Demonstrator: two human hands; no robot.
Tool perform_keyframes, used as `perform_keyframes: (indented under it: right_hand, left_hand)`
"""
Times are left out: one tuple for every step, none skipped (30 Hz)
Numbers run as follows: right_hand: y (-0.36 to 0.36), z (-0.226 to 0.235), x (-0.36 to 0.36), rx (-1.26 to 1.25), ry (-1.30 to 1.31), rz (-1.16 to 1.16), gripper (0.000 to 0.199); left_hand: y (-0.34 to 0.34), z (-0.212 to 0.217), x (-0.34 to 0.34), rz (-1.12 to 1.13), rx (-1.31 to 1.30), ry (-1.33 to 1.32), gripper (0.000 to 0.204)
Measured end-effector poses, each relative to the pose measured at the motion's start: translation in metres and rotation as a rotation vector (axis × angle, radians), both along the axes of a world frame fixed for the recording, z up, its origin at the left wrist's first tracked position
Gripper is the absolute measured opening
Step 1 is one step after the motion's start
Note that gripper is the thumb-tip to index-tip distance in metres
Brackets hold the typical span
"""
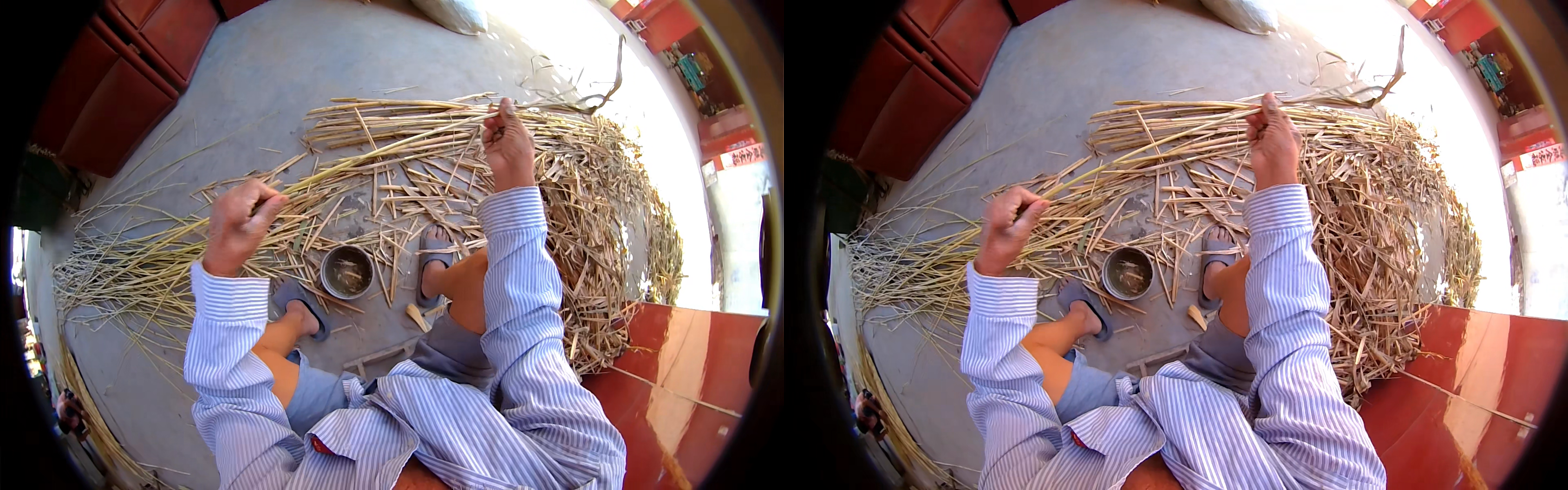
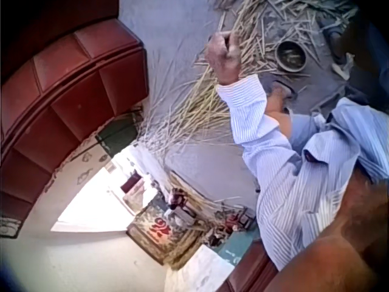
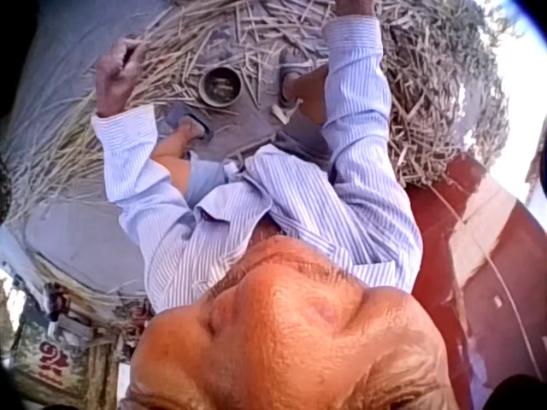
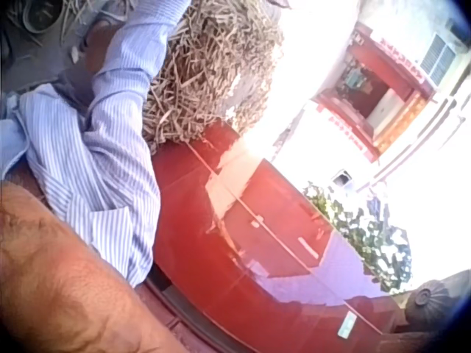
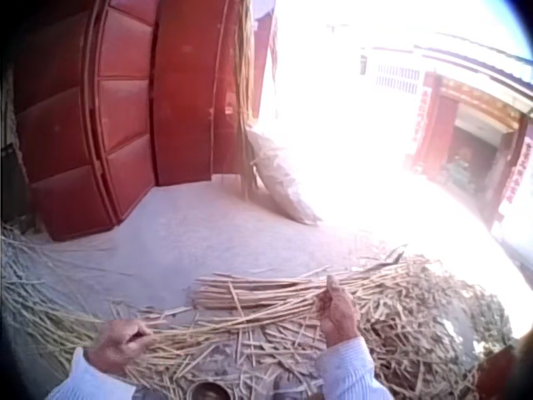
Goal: The person sits on the floor and repeatedly strips thin fibers from dried plant stalks by hand. The person separates the fibers and places them into a small metal bowl while discarding the remaining stalk pieces.
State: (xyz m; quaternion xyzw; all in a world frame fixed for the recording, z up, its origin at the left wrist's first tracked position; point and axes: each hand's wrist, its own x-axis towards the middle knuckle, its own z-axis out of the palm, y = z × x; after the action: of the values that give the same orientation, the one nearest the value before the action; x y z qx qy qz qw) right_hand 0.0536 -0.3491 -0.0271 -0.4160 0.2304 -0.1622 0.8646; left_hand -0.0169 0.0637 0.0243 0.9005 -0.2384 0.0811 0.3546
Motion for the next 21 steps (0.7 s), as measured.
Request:
perform_keyframes:
  right_hand:
    - [-0.015, 0.001, -0.003, -0.019, 0.039, -0.053, 0.021]
    - [-0.034, -0.008, -0.003, 0.018, 0.016, -0.095, 0.021]
    - [-0.044, -0.011, -0.004, 0.047, 0.024, -0.144, 0.019]
    - [-0.054, -0.013, -0.006, 0.071, 0.031, -0.195, 0.017]
    - [-0.062, -0.018, -0.008, 0.078, -0.074, -0.153, 0.020]
    - [-0.045, -0.010, -0.009, 0.119, -0.061, -0.032, 0.020]
    - [-0.015, 0.010, -0.016, 0.157, -0.051, 0.087, 0.021]
    - [0.004, 0.022, -0.021, 0.188, -0.042, 0.197, 0.022]
    - [0.008, 0.017, -0.022, 0.163, -0.090, 0.314, 0.023]
    - [0.016, 0.015, -0.021, 0.137, -0.138, 0.438, 0.024]
    - [0.023, 0.016, -0.020, 0.121, -0.133, 0.478, 0.025]
    - [0.029, 0.013, -0.018, 0.117, -0.101, 0.480, 0.025]
    - [0.033, 0.012, -0.016, 0.081, -0.090, 0.478, 0.025]
    - [0.037, 0.011, -0.013, 0.045, -0.079, 0.477, 0.025]
    - [0.041, 0.010, -0.011, 0.042, -0.071, 0.485, 0.023]
    - [0.045, 0.009, -0.010, 0.040, -0.063, 0.494, 0.022]
    - [0.050, 0.007, -0.009, 0.037, -0.055, 0.502, 0.021]
    - [0.053, 0.006, -0.008, 0.025, -0.036, 0.512, 0.020]
    - [0.056, 0.004, -0.008, 0.014, -0.016, 0.522, 0.019]
    - [0.057, 0.001, -0.008, 0.002, 0.004, 0.532, 0.018]
    - [0.059, -0.002, -0.007, 0.000, -0.044, 0.542, 0.012]
  left_hand:
    - [0.015, 0.001, -0.003, 0.017, -0.042, 0.113, 0.015]
    - [0.024, 0.000, -0.005, 0.033, -0.084, 0.226, 0.014]
    - [0.030, -0.002, -0.006, 0.022, -0.094, 0.244, 0.014]
    - [0.034, -0.005, -0.008, 0.010, -0.108, 0.262, 0.014]
    - [0.034, -0.007, -0.008, -0.005, -0.123, 0.280, 0.013]
    - [0.036, -0.007, -0.010, 0.010, -0.104, 0.293, 0.014]
    - [0.035, -0.005, -0.012, 0.022, -0.087, 0.303, 0.014]
    - [0.032, -0.005, -0.012, 0.024, -0.075, 0.314, 0.015]
    - [0.027, -0.005, -0.009, 0.030, -0.105, 0.325, 0.016]
    - [0.025, -0.004, -0.007, 0.031, -0.088, 0.346, 0.016]
    - [0.025, -0.001, -0.005, 0.034, -0.072, 0.368, 0.016]
    - [0.024, 0.002, -0.006, 0.039, -0.048, 0.394, 0.016]
    - [0.021, 0.003, -0.007, 0.021, -0.037, 0.352, 0.016]
    - [0.021, 0.002, -0.008, 0.015, -0.042, 0.350, 0.016]
    - [0.021, 0.000, -0.009, 0.010, -0.046, 0.351, 0.016]
    - [0.022, -0.001, -0.010, 0.006, -0.049, 0.352, 0.015]
    - [0.023, -0.003, -0.012, 0.005, -0.015, 0.338, 0.015]
    - [0.024, -0.005, -0.012, 0.000, 0.016, 0.323, 0.015]
    - [0.024, -0.006, -0.013, -0.005, 0.047, 0.307, 0.016]
    - [0.023, -0.005, -0.013, 0.003, 0.103, 0.248, 0.016]
    - [0.021, -0.002, -0.014, 0.011, 0.160, 0.188, 0.017]
